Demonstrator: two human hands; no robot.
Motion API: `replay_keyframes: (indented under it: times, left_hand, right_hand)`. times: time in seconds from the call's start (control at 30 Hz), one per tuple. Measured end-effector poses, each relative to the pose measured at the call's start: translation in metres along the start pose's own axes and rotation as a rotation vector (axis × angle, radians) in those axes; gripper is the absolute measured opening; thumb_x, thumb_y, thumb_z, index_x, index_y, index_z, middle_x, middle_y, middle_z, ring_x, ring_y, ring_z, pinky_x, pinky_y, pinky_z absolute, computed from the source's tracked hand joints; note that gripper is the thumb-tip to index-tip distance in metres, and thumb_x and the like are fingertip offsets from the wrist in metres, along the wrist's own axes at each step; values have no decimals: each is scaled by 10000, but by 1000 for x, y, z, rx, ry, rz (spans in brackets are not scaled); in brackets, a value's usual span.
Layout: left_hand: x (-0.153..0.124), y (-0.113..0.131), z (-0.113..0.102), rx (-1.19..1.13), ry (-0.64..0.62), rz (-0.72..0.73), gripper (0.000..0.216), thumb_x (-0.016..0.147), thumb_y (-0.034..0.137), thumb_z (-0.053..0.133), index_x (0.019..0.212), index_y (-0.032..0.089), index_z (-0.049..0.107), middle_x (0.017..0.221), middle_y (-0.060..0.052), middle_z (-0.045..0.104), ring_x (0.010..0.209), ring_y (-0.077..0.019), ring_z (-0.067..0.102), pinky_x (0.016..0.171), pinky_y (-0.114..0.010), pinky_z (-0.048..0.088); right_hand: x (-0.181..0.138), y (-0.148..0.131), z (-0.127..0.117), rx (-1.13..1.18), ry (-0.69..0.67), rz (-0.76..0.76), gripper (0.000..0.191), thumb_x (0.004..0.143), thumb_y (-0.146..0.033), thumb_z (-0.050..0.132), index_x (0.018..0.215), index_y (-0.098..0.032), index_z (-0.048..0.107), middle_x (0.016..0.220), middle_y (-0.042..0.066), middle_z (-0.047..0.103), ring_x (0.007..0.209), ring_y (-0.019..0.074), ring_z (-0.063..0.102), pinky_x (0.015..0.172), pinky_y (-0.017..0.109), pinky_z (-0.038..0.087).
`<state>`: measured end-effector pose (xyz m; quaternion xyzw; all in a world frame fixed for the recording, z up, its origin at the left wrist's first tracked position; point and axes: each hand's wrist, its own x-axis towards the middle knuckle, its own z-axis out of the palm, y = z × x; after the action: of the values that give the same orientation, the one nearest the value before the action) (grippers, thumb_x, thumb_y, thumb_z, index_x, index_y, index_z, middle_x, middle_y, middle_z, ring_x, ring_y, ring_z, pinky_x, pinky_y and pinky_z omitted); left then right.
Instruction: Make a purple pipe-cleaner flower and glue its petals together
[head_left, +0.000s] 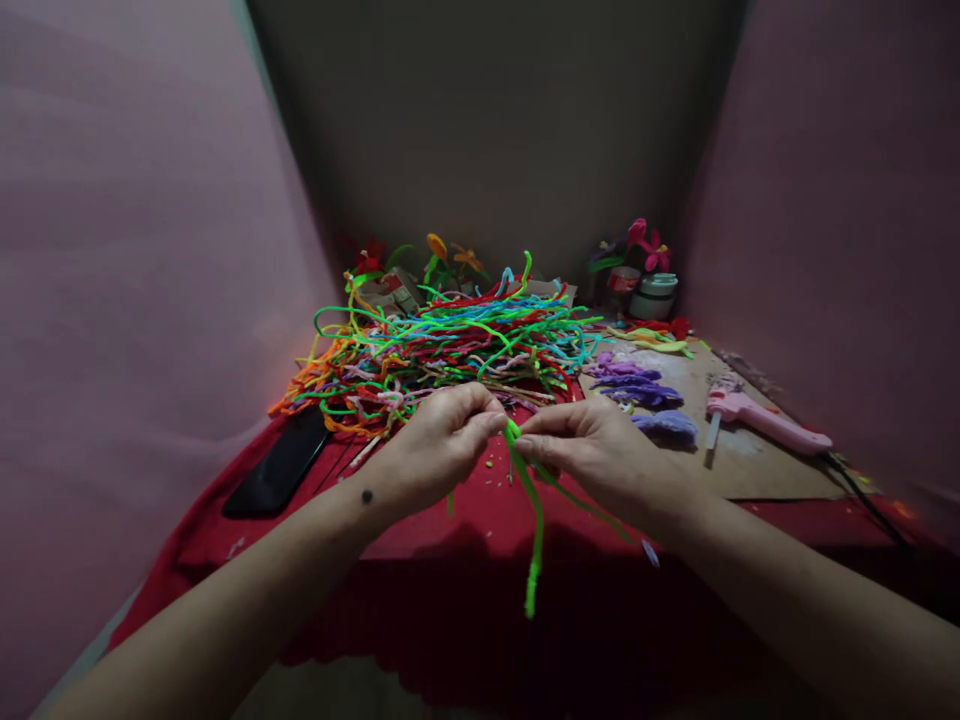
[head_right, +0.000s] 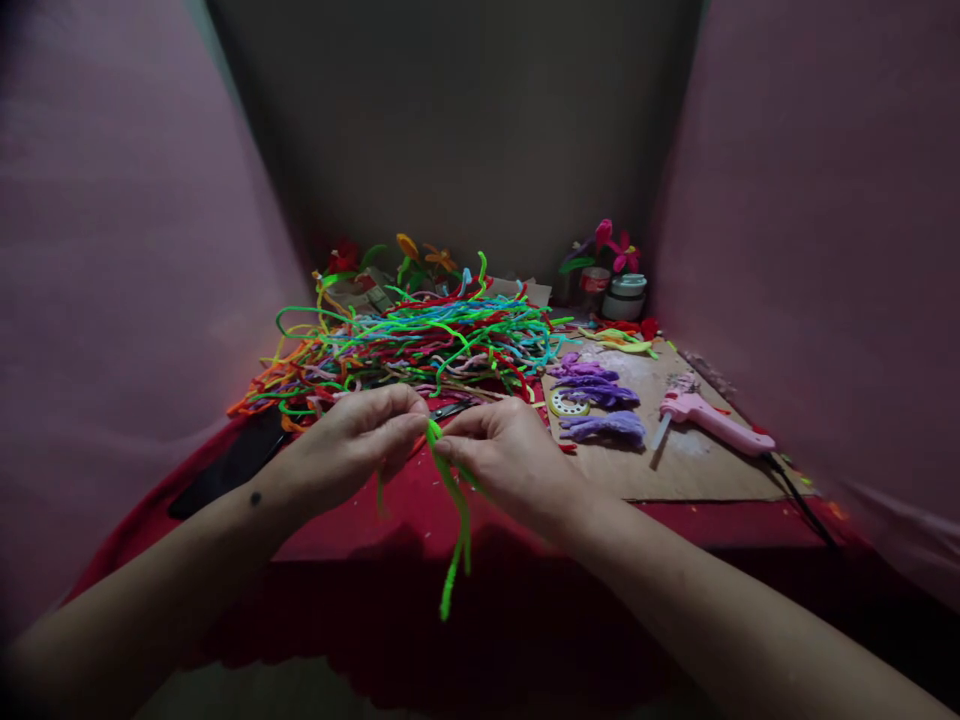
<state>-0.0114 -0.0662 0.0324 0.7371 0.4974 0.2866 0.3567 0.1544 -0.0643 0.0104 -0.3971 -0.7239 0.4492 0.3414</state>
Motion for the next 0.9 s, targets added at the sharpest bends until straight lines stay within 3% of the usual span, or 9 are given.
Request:
replay_keyframes:
  times: [0.2, 0.37, 0.63, 0.77, 0.9]
  left_hand:
    - [5, 3, 0, -47, 80, 40, 134, 794, 244, 469, 701, 152, 497, 574, 39, 475, 507, -76, 423, 467, -186, 341]
    - [11, 3, -3, 39, 113, 71, 141, 755, 257, 529, 691, 137, 564, 645, 28, 496, 551, -77, 432, 505, -193, 350]
    - [23, 4, -14, 69, -138, -11, 213, 761, 300, 517, 627, 136, 545, 520, 50, 413, 476, -64, 347, 432, -189, 257]
    - [26, 3, -7, 49, -133, -6, 180, 789, 271, 474, 674, 143, 526, 508, 60, 418, 445, -56, 347, 418, -183, 255]
    - [27, -1, 6, 61, -58, 37, 167, 803, 250, 456, 681, 146, 505, 465, 74, 400, 402, -49, 326, 396, -178, 250]
  right_hand:
    - [3, 2, 1, 195, -6, 86, 202, 734, -224, 523, 574, -124, 594, 512, -26, 486, 483, 72, 399, 488, 218, 308]
    - [2, 4, 2, 198, 38, 73, 182, 716, -151, 496, 544, -128, 551, 484, -47, 449, 461, 56, 381, 477, 200, 302]
    - [6, 12, 0, 254, 29, 81, 153, 742, -154, 477, 660, -119, 601, 614, 9, 600, 564, 96, 537, 566, 216, 413]
    - [7, 16, 1, 258, 93, 101, 148, 744, -165, 504, 618, -124, 571, 573, -7, 567, 512, 77, 507, 504, 194, 387]
    - [8, 24, 6, 454, 97, 133, 146, 775, -228, 495, 669, -140, 545, 559, -27, 533, 502, 98, 558, 508, 221, 435]
